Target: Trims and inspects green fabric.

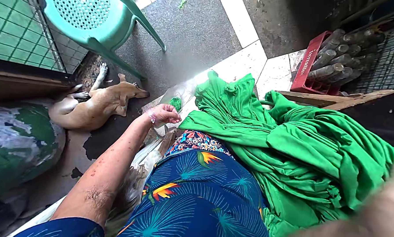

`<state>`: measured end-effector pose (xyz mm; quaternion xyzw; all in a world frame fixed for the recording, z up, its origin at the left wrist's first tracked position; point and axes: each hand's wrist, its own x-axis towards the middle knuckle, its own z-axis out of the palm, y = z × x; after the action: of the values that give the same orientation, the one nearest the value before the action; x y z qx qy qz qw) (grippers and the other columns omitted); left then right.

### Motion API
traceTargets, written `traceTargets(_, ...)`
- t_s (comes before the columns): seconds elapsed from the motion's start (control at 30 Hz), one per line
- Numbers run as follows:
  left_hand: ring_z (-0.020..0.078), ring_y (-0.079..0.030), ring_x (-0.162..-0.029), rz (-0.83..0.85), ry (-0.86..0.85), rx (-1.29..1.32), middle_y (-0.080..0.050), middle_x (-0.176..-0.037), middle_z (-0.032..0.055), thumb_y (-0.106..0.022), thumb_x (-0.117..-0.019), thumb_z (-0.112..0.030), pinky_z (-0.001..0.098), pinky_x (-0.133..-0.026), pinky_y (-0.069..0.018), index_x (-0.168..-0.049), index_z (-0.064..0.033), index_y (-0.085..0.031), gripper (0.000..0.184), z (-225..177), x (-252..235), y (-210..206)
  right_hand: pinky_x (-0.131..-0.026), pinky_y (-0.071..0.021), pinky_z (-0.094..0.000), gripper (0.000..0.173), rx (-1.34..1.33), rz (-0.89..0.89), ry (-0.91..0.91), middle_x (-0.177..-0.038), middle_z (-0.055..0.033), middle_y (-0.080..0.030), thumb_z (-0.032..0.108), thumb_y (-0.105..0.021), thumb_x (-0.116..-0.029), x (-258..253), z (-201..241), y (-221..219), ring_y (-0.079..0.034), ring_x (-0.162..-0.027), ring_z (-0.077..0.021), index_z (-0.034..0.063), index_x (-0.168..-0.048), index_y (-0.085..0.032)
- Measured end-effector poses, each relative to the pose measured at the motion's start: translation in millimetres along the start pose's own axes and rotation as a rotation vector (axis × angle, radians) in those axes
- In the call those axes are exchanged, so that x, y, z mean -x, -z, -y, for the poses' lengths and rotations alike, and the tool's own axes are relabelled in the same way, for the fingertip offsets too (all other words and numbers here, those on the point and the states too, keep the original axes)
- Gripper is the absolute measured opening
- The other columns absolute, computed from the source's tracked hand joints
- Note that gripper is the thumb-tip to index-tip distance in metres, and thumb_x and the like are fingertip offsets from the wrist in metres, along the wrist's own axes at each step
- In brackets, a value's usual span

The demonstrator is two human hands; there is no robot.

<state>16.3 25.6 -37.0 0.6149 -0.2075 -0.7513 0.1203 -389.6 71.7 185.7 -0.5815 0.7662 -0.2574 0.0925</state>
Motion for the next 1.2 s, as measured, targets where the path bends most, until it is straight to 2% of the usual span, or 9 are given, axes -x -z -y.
traceTargets(0.03, 0.0058, -0.067, -0.066, 0.014, 0.006, -0.012, -0.069, -0.075, 0.0016, -0.055, -0.099, 0.007, 0.0196, -0.067, -0.056, -0.084, -0.0054, -0.054, 0.02, 1, 0, -1, -0.084, -0.0555, -0.0288, 0.028, -0.063, 0.205, 0.191, -0.11, -0.0219, -0.065, 0.006, -0.056, -0.1016, 2, 10, -26, -0.066, -0.097, -0.0151, -0.0165, -0.117, -0.057)
traceTargets(0.1, 0.0062, -0.066, -0.066, 0.039, 0.0, -0.019, -0.068, -0.075, 0.0018, -0.054, -0.0992, 0.007, 0.0202, -0.067, -0.0557, -0.083, -0.0058, -0.053, 0.021, 5, -2, -2, -0.072, -0.0591, -0.0452, 0.021, -0.123, 0.573, 0.451, -0.101, -0.0223, -0.068, 0.003, -0.066, -0.0918, 7, 40, -97, -0.07, -0.085, -0.029, -0.0084, -0.109, -0.068)
traceTargets(0.23, 0.0052, -0.067, -0.066, 0.078, -0.052, -0.033, -0.069, -0.074, -0.0007, -0.052, -0.0999, 0.006, 0.0197, -0.066, -0.0557, -0.081, -0.0091, -0.052, 0.024, 1, 6, -4, -0.07, -0.0575, -0.0537, 0.019, 0.074, 1.142, 0.555, -0.114, -0.0243, -0.064, 0.005, -0.067, -0.0956, 28, 65, -197, -0.07, -0.081, -0.0388, -0.0013, -0.113, -0.068)
traceTargets(0.33, 0.0046, -0.068, -0.068, 0.101, -0.141, 0.015, -0.07, -0.076, -0.0014, -0.051, -0.0994, 0.007, 0.0196, -0.068, -0.0561, -0.082, -0.0094, -0.054, 0.024, -1, 13, -2, -0.058, -0.0567, -0.0541, 0.014, -0.041, 0.982, 0.627, -0.102, -0.0239, -0.066, -0.007, -0.067, -0.086, 25, 54, -192, -0.069, -0.068, -0.0378, -0.0014, -0.098, -0.071)
traceTargets(0.47, 0.0037, -0.068, -0.07, 0.153, -0.207, 0.065, -0.072, -0.079, -0.0019, -0.049, -0.098, 0.007, 0.0191, -0.069, -0.0563, -0.081, -0.011, -0.055, 0.026, -7, 14, -7, -0.05, -0.0533, -0.0549, 0.016, 0.02, 0.73, 0.59, -0.095, -0.0216, -0.066, -0.009, -0.07, -0.0801, -3, 28, -137, -0.066, -0.063, -0.0373, 0.0016, -0.091, -0.073)
traceTargets(0.7, 0.0054, -0.068, -0.068, 0.167, -0.303, 0.011, -0.071, -0.077, -0.0024, -0.058, -0.0904, 0.011, 0.0215, -0.068, -0.0577, -0.085, -0.0092, -0.056, 0.021, -35, 14, -44, -0.059, -0.054, -0.0585, 0.011, 0.227, 0.859, 0.401, -0.101, -0.0245, -0.066, -0.004, -0.067, -0.0835, -5, -4, -133, -0.068, -0.071, -0.0415, -0.0023, -0.093, -0.071)
traceTargets(0.97, 0.0037, -0.067, -0.07, 0.08, -0.564, -0.196, -0.07, -0.081, -0.0004, -0.066, -0.0922, 0.002, 0.0227, -0.072, -0.0578, -0.112, 0.0041, -0.065, 0.02, -60, 11, -93, -0.06, -0.054, -0.0563, 0.01, 0.163, 0.818, 0.38, -0.1, -0.0235, -0.066, 0.0, -0.065, -0.0867, -4, -6, -131, -0.068, -0.072, -0.0392, -0.0038, -0.093, -0.071)
traceTargets(1.07, 0.0045, -0.066, -0.072, 0.062, -0.569, -0.273, -0.069, -0.085, 0.004, -0.065, -0.0946, 0.0, 0.0235, -0.072, -0.0572, -0.117, 0.0046, -0.065, 0.023, -66, 8, -108, -0.056, -0.0532, -0.0528, 0.021, 0.108, 0.637, 0.438, -0.103, -0.0228, -0.064, 0.01, -0.066, -0.0835, 0, -8, -134, -0.067, -0.07, -0.0363, -0.002, -0.1, -0.072)
traceTargets(1.2, 0.0055, -0.066, -0.072, 0.025, -0.535, -0.244, -0.069, -0.086, 0.0054, -0.066, -0.0944, 0.001, 0.0237, -0.073, -0.0585, -0.117, 0.0055, -0.064, 0.023, -67, 4, -117, -0.06, -0.0556, -0.0506, 0.052, 0.042, 0.5, 0.573, -0.115, -0.0241, -0.066, 0.032, -0.087, -0.076, 7, 14, -147, -0.068, -0.074, -0.0353, -0.0002, -0.114, -0.071)
